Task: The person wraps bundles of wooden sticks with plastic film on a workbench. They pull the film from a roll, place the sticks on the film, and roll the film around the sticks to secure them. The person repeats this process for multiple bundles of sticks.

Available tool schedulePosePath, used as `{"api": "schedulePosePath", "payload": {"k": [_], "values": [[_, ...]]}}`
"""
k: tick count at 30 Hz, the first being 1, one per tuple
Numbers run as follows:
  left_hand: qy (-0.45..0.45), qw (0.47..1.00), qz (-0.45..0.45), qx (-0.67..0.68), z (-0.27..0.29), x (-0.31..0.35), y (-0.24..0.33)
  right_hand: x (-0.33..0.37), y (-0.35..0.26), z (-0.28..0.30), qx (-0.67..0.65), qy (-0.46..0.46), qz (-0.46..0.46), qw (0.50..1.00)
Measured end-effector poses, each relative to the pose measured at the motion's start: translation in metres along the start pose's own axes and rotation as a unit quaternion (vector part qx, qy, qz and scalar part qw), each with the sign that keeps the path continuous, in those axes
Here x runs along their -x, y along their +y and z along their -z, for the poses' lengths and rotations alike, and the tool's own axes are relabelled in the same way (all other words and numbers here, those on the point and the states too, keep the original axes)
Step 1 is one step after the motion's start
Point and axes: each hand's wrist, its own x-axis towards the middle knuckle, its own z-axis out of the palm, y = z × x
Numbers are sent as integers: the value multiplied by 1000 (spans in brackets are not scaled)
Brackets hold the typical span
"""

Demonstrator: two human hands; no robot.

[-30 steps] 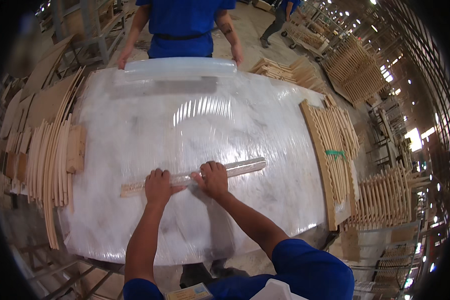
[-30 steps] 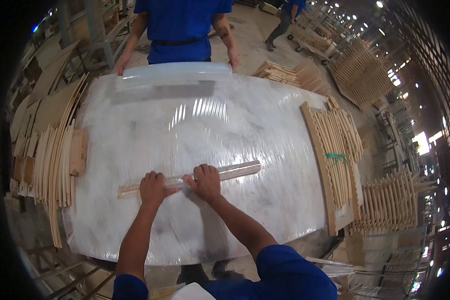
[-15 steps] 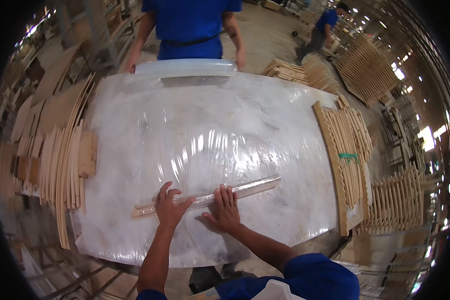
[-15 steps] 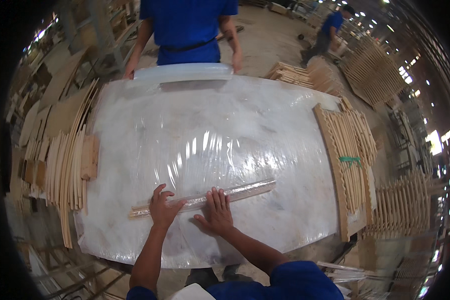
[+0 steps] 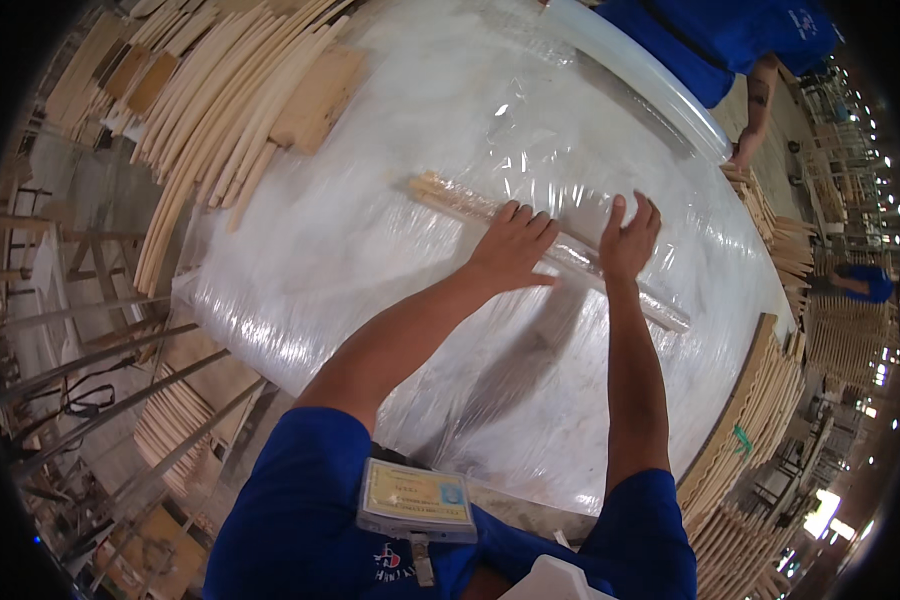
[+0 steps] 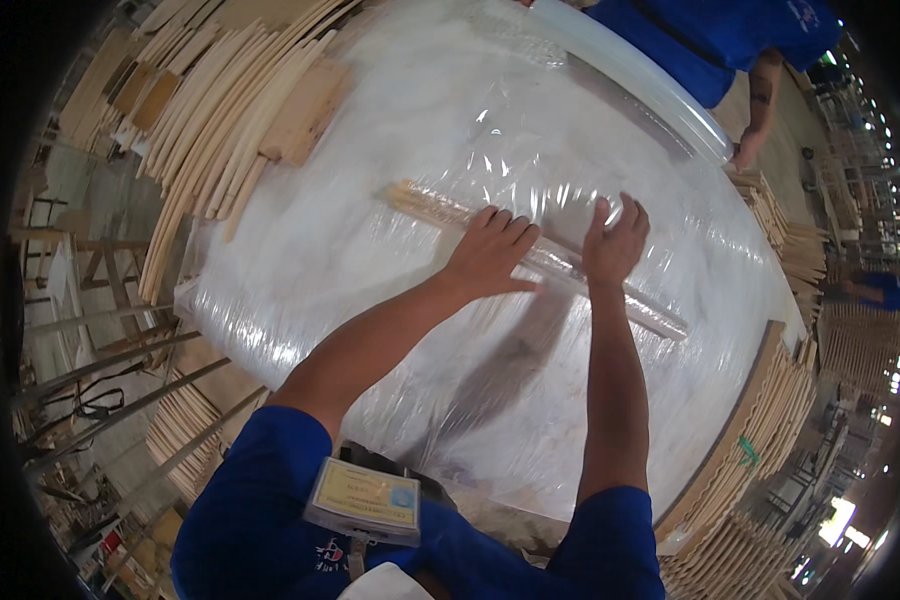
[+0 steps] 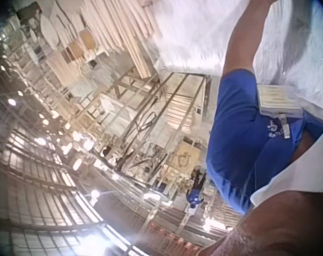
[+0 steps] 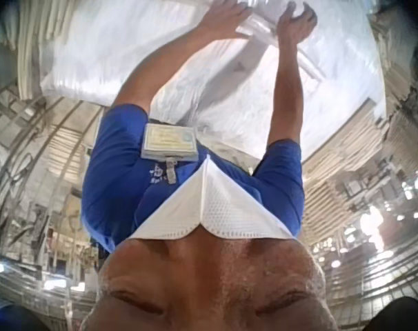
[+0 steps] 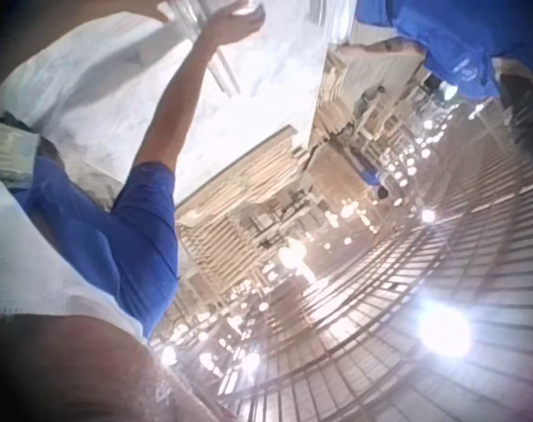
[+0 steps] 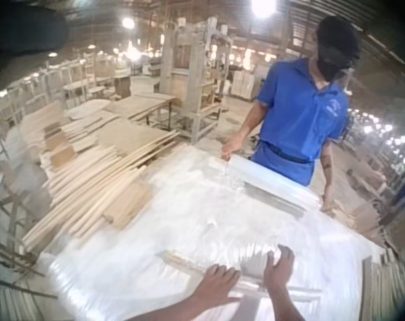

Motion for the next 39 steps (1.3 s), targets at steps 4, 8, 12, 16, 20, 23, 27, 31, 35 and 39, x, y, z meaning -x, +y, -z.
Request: {"api": "schedulePosePath", "payload": {"k": [4,8,12,16,20,23,27,31,35,39], "values": [[21,998,56,-15,-6,0,-18,62,9,42,119,-147,-33,981],[62,998,6,14,-15,40,14,142,31,88,93,-60,58,992],[-25,999,22,7,-10,141,40,238,-15,133,51,-117,-37,991],[-44,998,37,-17,12,167,58,285,-34,160,25,-98,-20,995],[128,991,21,-33,9,130,51,264,-10,144,34,-119,-18,992],[139,987,70,49,5,73,48,195,21,120,157,-121,-66,978],[61,998,-20,27,-14,69,32,108,46,86,109,-64,-164,978],[87,995,-51,1,-14,24,31,54,70,75,46,15,-120,992],[-65,998,-15,-4,0,-7,8,69,38,82,31,-160,-169,972],[-41,999,-32,1,1,11,18,146,26,104,78,-52,29,995]]}}
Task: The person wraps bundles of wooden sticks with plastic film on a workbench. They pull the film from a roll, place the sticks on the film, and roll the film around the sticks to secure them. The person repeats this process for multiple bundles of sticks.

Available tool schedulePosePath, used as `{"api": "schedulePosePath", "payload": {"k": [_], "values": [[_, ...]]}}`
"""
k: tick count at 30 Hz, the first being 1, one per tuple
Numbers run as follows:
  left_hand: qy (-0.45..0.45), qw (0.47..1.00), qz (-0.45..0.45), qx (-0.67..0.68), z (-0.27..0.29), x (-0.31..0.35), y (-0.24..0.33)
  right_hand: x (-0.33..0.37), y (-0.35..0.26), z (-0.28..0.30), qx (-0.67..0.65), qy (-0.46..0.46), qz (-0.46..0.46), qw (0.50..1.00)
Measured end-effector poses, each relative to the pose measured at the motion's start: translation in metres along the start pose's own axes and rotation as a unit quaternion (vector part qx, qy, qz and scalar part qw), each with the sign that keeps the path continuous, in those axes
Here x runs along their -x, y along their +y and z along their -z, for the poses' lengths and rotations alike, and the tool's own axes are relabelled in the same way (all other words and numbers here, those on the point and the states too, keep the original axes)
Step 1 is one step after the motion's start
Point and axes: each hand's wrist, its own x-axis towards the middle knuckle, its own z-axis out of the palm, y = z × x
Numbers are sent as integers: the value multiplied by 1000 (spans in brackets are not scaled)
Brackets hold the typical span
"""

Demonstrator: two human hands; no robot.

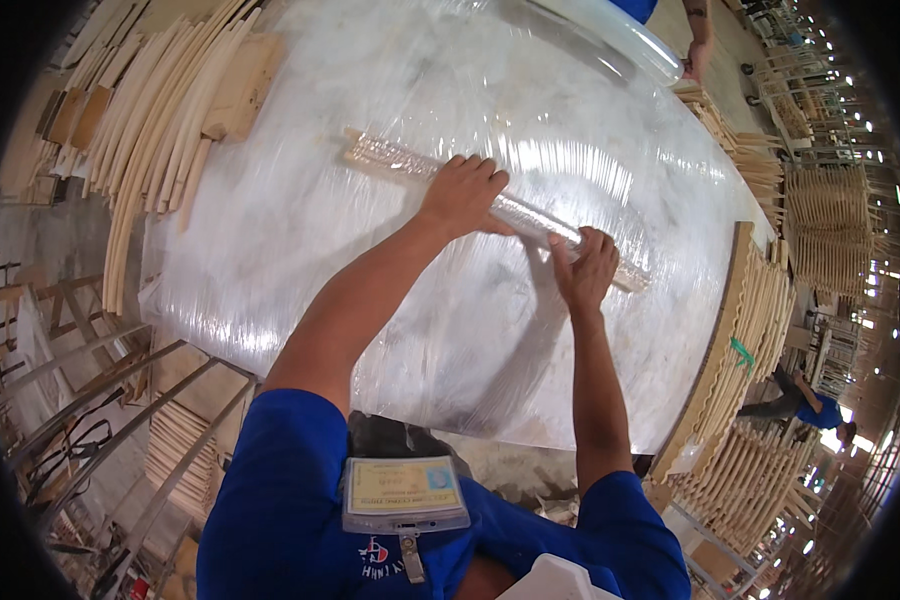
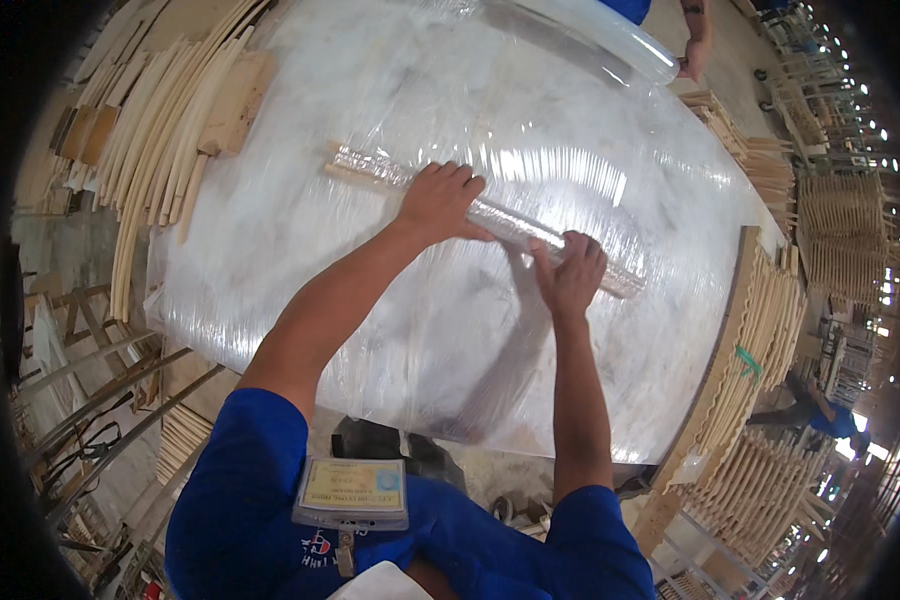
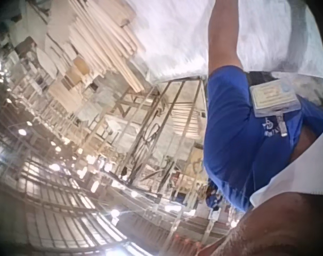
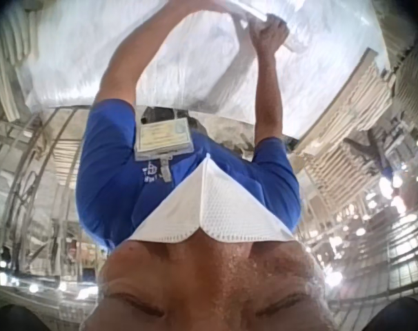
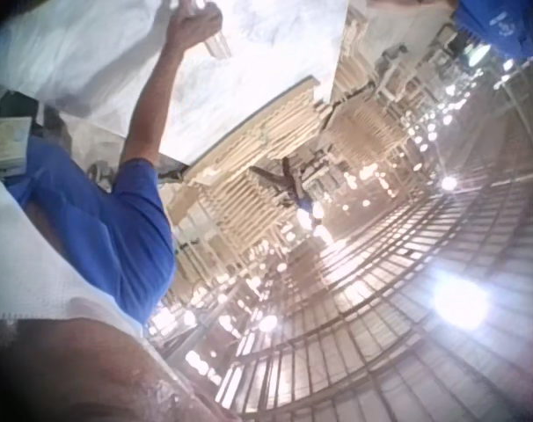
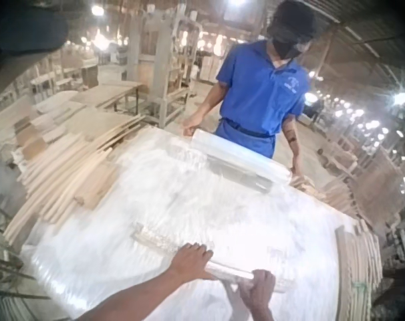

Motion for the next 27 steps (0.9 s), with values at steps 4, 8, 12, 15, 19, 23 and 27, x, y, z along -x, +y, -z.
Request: {"api": "schedulePosePath", "payload": {"k": [4,8,12,15,19,23,27], "values": [[-31,1000,-5,-5,-6,60,24,67,-17,27,-4,-25,-40,999],[-138,990,-11,-6,0,120,61,142,-39,70,-34,-87,-96,991],[-2,998,-56,11,2,101,61,184,-63,71,-38,-49,-81,995],[89,994,-59,35,3,38,58,152,-43,41,-20,-63,-122,990],[45,997,19,61,-7,1,46,41,18,3,98,-67,-143,983],[159,987,-29,4,-20,9,7,-58,35,-16,45,-17,-196,979],[28,999,-9,-11,-12,-36,17,-84,60,-15,5,54,-163,985]]}}
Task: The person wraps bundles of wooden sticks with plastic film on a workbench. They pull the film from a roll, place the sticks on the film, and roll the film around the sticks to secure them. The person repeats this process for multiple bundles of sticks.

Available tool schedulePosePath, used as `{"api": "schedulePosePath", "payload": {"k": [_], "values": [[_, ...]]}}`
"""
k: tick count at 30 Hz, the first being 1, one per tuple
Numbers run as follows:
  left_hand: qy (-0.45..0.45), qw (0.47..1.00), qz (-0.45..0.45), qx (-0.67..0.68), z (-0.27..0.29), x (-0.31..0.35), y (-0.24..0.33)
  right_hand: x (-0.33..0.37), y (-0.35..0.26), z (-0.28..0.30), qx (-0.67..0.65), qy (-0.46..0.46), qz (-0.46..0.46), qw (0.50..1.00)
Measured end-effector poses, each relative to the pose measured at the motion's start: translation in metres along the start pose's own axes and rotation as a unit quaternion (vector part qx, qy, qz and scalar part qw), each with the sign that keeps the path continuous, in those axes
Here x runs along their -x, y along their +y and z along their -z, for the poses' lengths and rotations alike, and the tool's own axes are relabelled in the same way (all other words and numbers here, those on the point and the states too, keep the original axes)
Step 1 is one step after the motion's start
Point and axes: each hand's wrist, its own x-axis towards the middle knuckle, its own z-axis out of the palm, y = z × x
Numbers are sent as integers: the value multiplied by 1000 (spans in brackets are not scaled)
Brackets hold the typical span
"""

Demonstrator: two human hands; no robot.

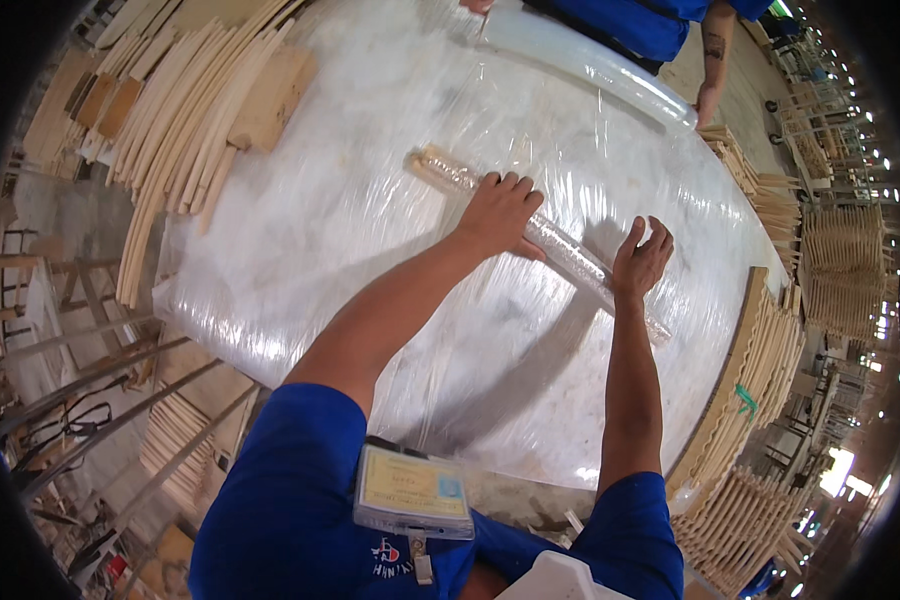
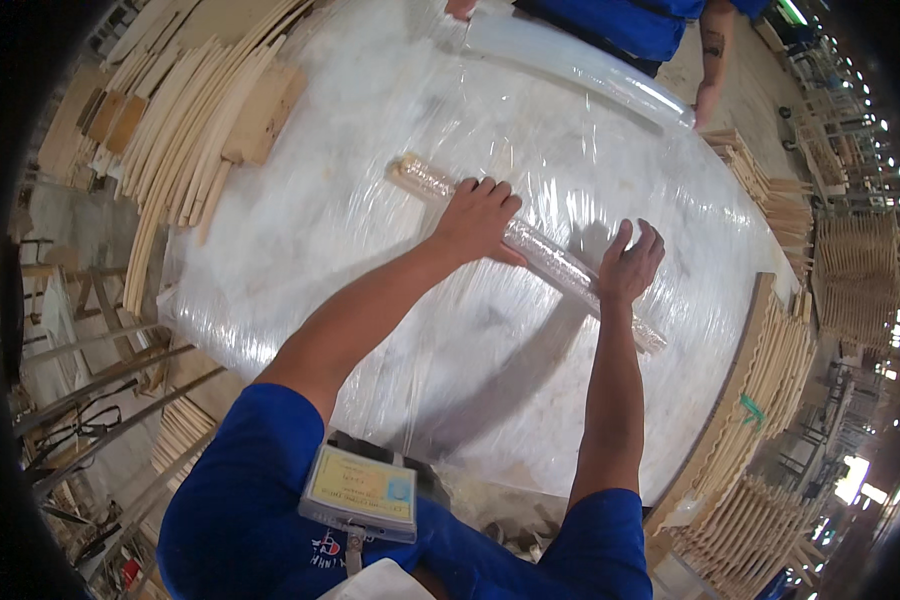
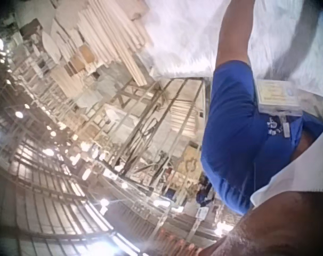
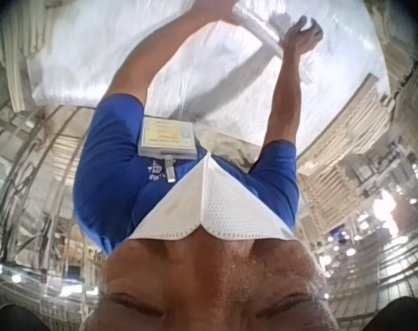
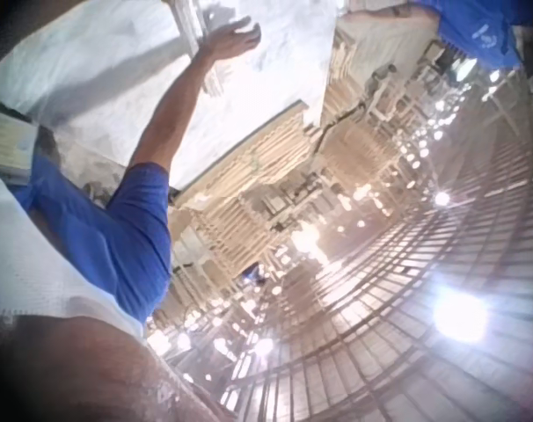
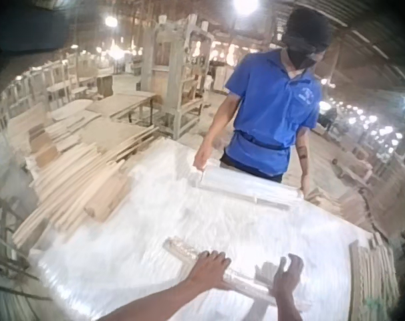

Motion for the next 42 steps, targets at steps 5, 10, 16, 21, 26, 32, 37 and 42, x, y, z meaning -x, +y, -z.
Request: {"api": "schedulePosePath", "payload": {"k": [5,10,16,21,26,32,37,42], "values": [[-30,999,21,-26,13,19,-9,68,-25,12,1,-103,13,995],[-37,999,36,1,9,100,34,140,-10,56,-14,-105,95,990],[-65,998,18,-7,22,129,42,246,-14,91,10,-84,124,989],[128,991,44,13,17,53,24,196,-16,46,8,-64,123,990],[146,985,81,37,-2,38,-8,49,-30,-7,62,-78,5,995],[31,999,29,-19,1,-10,-31,-28,-18,-29,-47,73,11,996],[-73,995,67,-15,20,-16,-39,36,-23,-11,-2,-85,69,994],[-63,994,92,16,11,56,-3,105,-11,35,7,-104,147,984]]}}
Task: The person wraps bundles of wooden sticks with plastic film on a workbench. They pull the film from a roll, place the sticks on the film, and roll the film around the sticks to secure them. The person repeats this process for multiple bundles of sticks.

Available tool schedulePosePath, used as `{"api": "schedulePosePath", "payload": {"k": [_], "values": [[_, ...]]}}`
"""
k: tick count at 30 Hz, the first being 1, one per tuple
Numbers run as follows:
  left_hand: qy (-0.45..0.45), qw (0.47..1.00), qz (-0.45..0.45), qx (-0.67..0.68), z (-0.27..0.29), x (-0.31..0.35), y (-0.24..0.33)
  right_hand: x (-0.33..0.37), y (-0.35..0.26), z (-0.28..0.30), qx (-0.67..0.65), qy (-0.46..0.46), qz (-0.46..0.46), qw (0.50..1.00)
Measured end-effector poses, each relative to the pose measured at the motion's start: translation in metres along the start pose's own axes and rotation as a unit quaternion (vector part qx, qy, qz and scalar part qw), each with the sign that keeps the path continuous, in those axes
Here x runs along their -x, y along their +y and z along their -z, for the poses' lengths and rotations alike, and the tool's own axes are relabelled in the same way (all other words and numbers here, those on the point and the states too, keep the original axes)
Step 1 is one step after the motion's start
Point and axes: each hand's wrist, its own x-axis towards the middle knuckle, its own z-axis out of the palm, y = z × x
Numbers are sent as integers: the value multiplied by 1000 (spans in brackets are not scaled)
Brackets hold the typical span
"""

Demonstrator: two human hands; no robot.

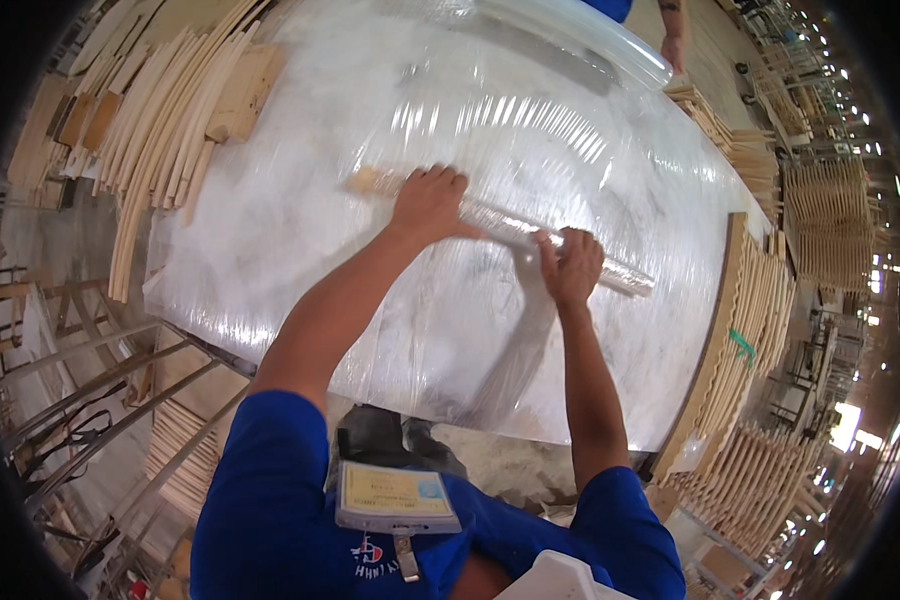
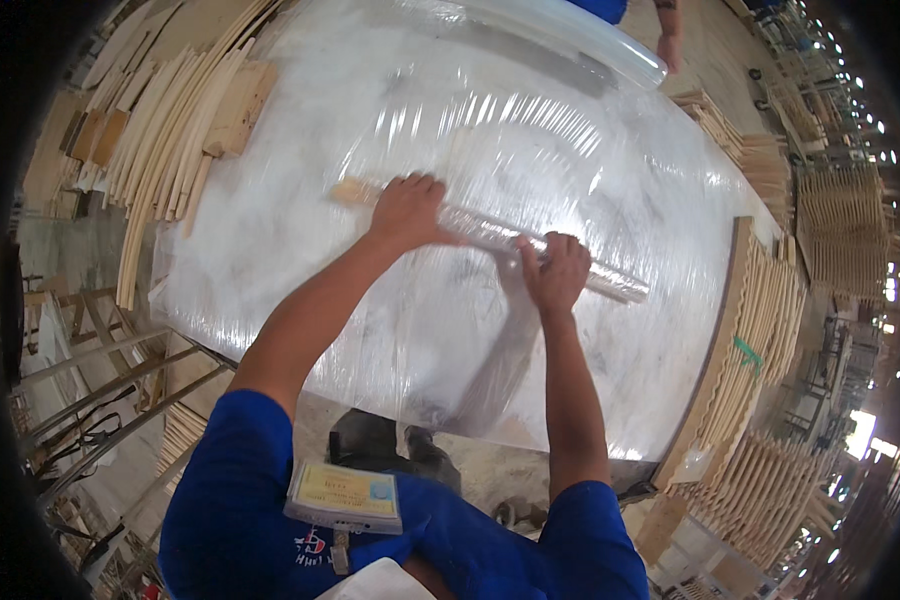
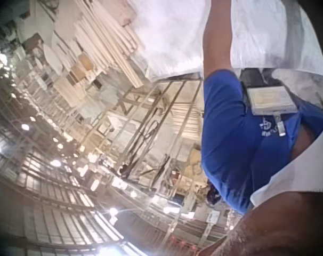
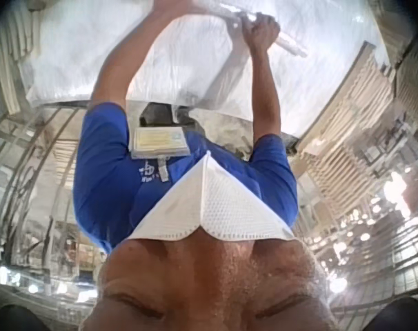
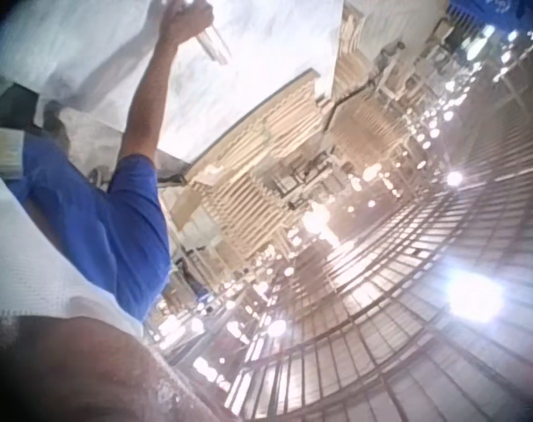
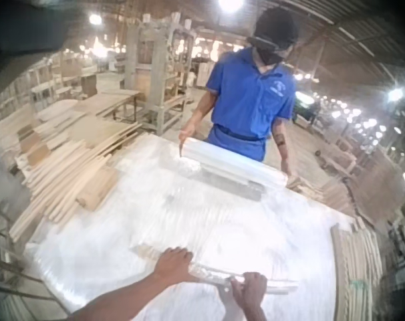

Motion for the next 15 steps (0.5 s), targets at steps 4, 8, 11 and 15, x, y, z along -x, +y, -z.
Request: {"api": "schedulePosePath", "payload": {"k": [4,8,11,15], "values": [[-92,995,24,-10,14,77,18,75,-35,29,-36,-31,-44,998],[-20,999,28,-10,18,106,17,152,-74,33,-63,-14,2,998],[175,984,-39,-5,10,89,9,143,-90,14,-129,-10,7,992],[227,969,5,97,-5,41,11,31,-51,-25,2,6,-31,999]]}}
